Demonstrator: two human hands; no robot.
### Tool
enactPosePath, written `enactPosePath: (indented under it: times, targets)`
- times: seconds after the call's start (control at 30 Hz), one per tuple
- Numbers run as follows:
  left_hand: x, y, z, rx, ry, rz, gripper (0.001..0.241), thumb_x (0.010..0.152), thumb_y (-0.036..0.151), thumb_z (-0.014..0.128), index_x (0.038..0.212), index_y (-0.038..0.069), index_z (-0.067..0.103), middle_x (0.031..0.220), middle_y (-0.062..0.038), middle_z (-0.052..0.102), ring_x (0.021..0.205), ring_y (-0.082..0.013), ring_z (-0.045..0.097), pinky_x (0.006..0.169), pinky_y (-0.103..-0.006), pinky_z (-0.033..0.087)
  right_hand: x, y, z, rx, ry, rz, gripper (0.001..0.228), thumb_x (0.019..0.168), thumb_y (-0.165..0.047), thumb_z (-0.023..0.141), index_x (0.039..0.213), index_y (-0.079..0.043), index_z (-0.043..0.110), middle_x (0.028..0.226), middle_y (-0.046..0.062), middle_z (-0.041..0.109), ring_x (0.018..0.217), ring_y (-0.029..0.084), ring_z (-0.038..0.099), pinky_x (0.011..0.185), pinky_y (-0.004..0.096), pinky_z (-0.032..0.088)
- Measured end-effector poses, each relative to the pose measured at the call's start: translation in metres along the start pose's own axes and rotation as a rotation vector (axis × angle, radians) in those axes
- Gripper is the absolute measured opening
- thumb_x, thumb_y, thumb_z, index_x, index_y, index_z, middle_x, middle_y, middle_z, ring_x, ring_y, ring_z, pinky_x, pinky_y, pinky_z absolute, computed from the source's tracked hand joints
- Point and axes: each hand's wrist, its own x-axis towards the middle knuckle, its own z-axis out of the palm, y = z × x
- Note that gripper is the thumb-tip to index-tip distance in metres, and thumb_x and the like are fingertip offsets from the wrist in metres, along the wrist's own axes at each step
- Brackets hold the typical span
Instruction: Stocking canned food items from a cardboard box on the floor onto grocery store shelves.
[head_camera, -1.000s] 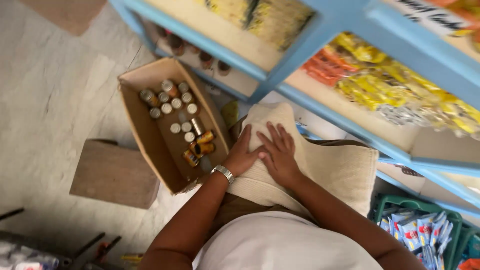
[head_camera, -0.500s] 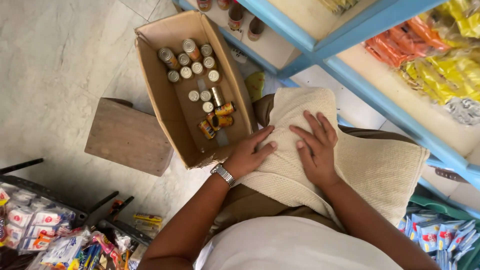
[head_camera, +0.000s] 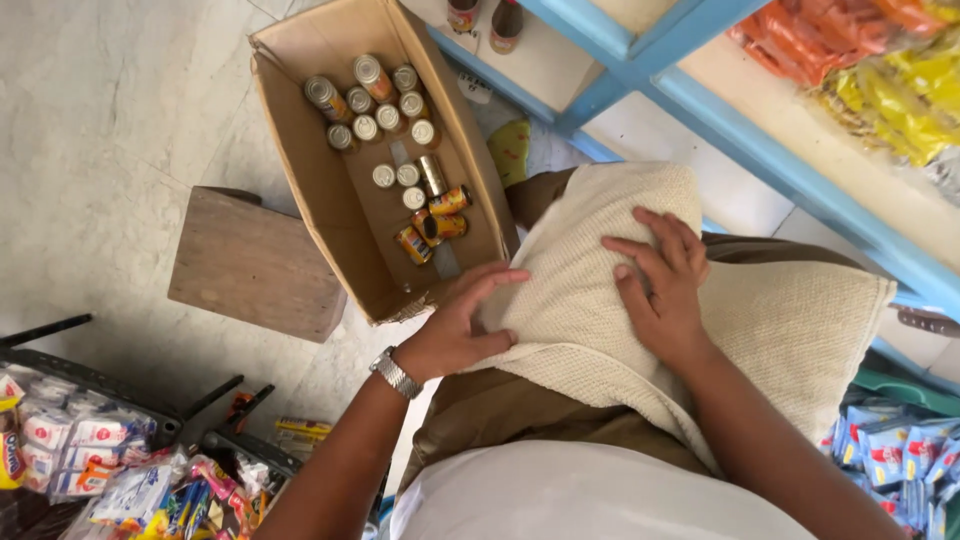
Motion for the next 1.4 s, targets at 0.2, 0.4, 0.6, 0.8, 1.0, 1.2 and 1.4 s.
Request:
enactPosePath:
  times: [0.2, 0.4, 0.6, 0.8, 1.0, 1.2, 1.4]
  targets:
    - [-0.033, 0.100, -0.016, -0.308, -0.214, 0.278, 0.011, 0.100, 0.016, 0.075, 0.110, 0.017, 0.077, 0.107, 0.002, 0.065, 0.112, -0.0150, 0.059, 0.104, -0.0317, 0.049, 0.013, -0.012, -0.008, -0.038, -0.052, -0.027, 0.030, 0.095, -0.015, 0.067, 0.124, -0.020, 0.073, 0.150, 0.008, 0.052, 0.135, 0.031, 0.035, 0.116, 0.046, 0.021]
    - [-0.063, 0.120, -0.007, -0.602, -0.594, 0.253, 0.021, 0.110, 0.030, 0.059, 0.125, 0.016, 0.058, 0.122, 0.004, 0.059, 0.124, -0.0102, 0.055, 0.117, -0.0218, 0.042, 0.017, -0.023, -0.007, -0.051, -0.086, -0.030, 0.028, 0.099, -0.014, 0.067, 0.126, -0.020, 0.072, 0.152, 0.007, 0.051, 0.138, 0.031, 0.035, 0.118, 0.047, 0.020]
    - [-0.060, 0.104, 0.009, -0.620, -0.709, 0.312, 0.020, 0.117, 0.018, 0.051, 0.133, 0.006, 0.050, 0.131, -0.006, 0.052, 0.129, -0.0155, 0.048, 0.118, -0.0243, 0.038, 0.038, -0.034, -0.017, -0.106, -0.196, 0.001, 0.030, 0.096, -0.011, 0.070, 0.125, -0.019, 0.072, 0.151, 0.010, 0.053, 0.136, 0.029, 0.041, 0.114, 0.047, 0.023]
    - [-0.049, 0.097, -0.002, -0.689, -0.519, 0.264, 0.019, 0.112, 0.023, 0.060, 0.121, 0.009, 0.052, 0.122, -0.004, 0.053, 0.121, -0.0145, 0.050, 0.110, -0.0243, 0.041, 0.100, -0.058, 0.000, 0.152, -0.296, -0.163, 0.027, 0.106, -0.012, 0.069, 0.133, -0.015, 0.069, 0.152, 0.011, 0.052, 0.139, 0.027, 0.046, 0.123, 0.042, 0.033]
    - [-0.018, 0.089, -0.023, -0.737, -0.274, 0.226, 0.025, 0.106, 0.029, 0.072, 0.106, 0.011, 0.054, 0.112, -0.003, 0.054, 0.112, -0.0134, 0.052, 0.101, -0.0243, 0.044, 0.165, -0.069, 0.086, 1.174, -0.500, 0.239, 0.034, 0.110, -0.013, 0.066, 0.143, -0.010, 0.060, 0.137, 0.003, 0.059, 0.119, 0.013, 0.054, 0.105, 0.030, 0.048]
    - [0.048, -0.076, -0.045, -0.625, 0.611, -0.136, 0.017, 0.100, 0.022, 0.071, 0.108, 0.007, 0.069, 0.096, 0.003, 0.067, 0.084, -0.0054, 0.058, 0.076, -0.0239, 0.050, 0.190, -0.015, 0.173, 1.497, -0.486, 0.755, 0.034, 0.103, -0.015, 0.062, 0.136, -0.011, 0.057, 0.119, 0.004, 0.068, 0.103, 0.016, 0.065, 0.092, 0.035, 0.053]
    - [0.096, -0.188, -0.105, -0.687, 0.947, -0.357, 0.030, 0.106, 0.025, 0.062, 0.109, 0.000, 0.078, 0.101, -0.003, 0.078, 0.083, -0.0054, 0.065, 0.074, -0.0230, 0.051, 0.206, -0.013, 0.173, 1.344, -0.511, 0.708, 0.033, 0.105, -0.016, 0.059, 0.137, -0.007, 0.057, 0.123, 0.009, 0.069, 0.108, 0.019, 0.068, 0.098, 0.037, 0.055]
